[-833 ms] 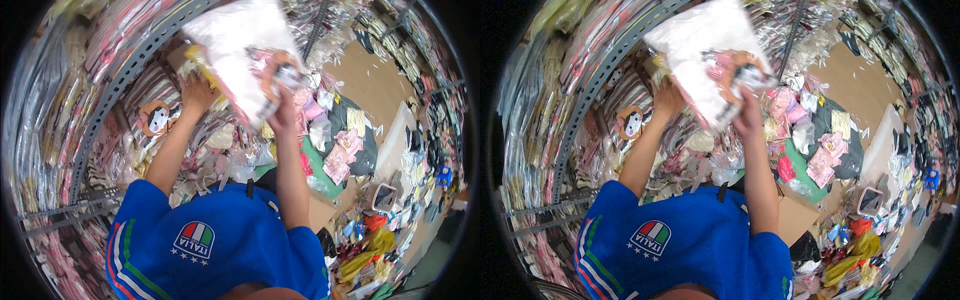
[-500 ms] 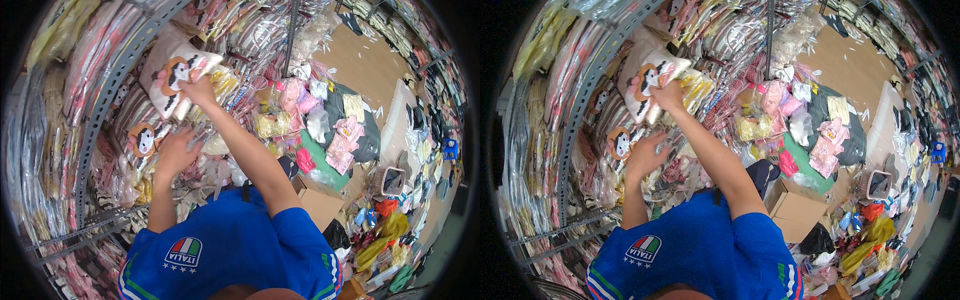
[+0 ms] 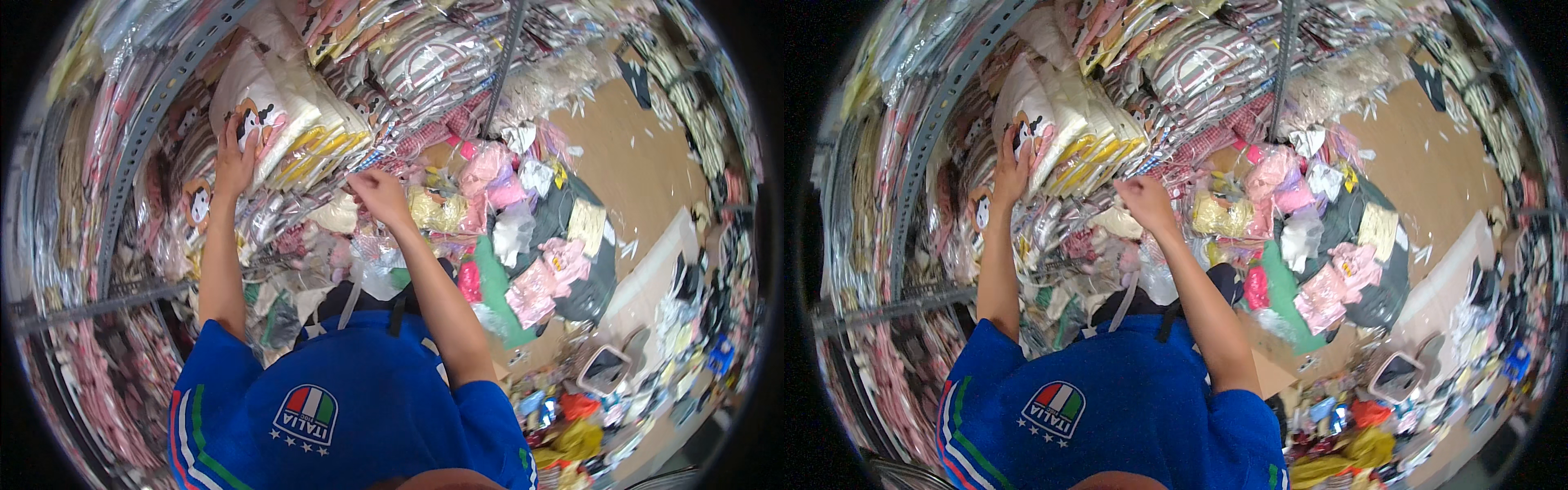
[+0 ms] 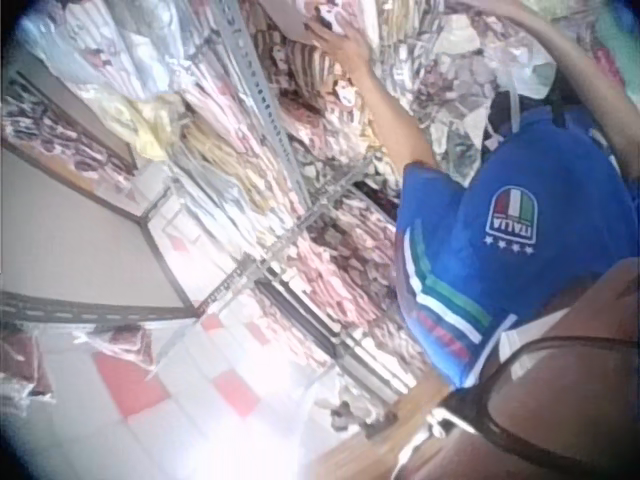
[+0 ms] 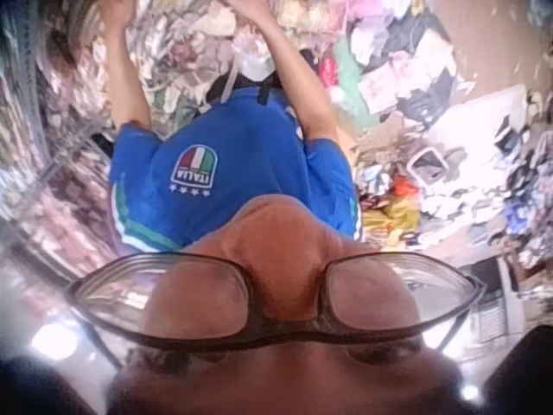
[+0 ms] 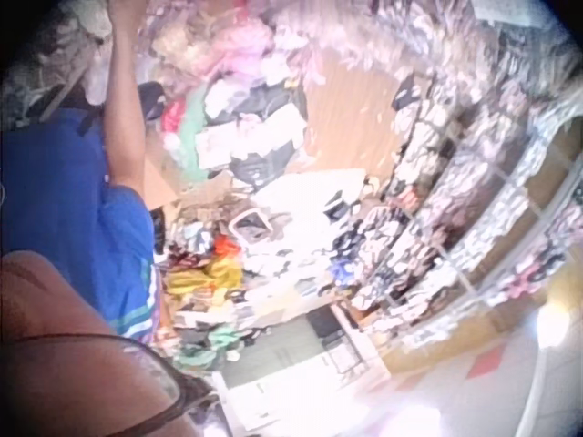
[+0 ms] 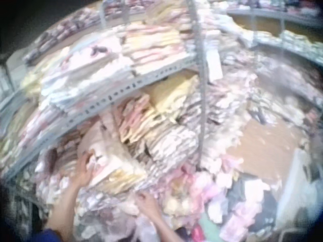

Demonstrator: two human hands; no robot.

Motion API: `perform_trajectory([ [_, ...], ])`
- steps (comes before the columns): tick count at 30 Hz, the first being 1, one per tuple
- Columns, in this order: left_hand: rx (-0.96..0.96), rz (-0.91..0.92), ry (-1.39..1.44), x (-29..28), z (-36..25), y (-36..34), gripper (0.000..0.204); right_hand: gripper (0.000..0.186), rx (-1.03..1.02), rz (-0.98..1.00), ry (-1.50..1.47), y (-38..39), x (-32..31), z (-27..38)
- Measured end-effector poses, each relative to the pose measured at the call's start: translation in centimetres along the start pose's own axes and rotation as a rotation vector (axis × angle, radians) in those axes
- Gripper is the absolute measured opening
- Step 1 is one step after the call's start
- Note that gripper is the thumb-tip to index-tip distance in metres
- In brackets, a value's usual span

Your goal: The person organizes packaged clothing items on metal shelving units. They pick up, inspect, and place various folded garments and bundles into different positions on the shelves.

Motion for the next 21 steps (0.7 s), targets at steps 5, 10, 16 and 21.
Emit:
perform_trajectory([
  [5,-0.009,0.033,0.035,-0.8,-0.1,0.1,0.064,0.042,0.239,0.1,-0.027,4.2,-5.9,-0.8],
  [10,-0.149,-0.042,-0.105,-3.4,-4.2,0.2,0.064,0.042,0.365,0.135,-0.072,6.6,-8.8,0.9],
  [16,-0.276,-0.11,0.435,-7.0,-11.5,-0.8,0.057,0.038,0.46,0.149,-0.136,7.6,-10.5,-1.6],
  [21,-0.611,0.111,1.164,-4.2,-17.9,-6.3,0.058,0.035,0.508,0.121,-0.187,8.5,-10.9,-3.5],
])
Point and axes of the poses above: each hand's wrist, its own y-axis away from the middle knuckle, its own x-axis out of the palm, z = x × y, the point moved 3 cm from there along -y, towards the middle knuckle, and after that the axes turned 5 degrees about -y, right-handed, at the moved point
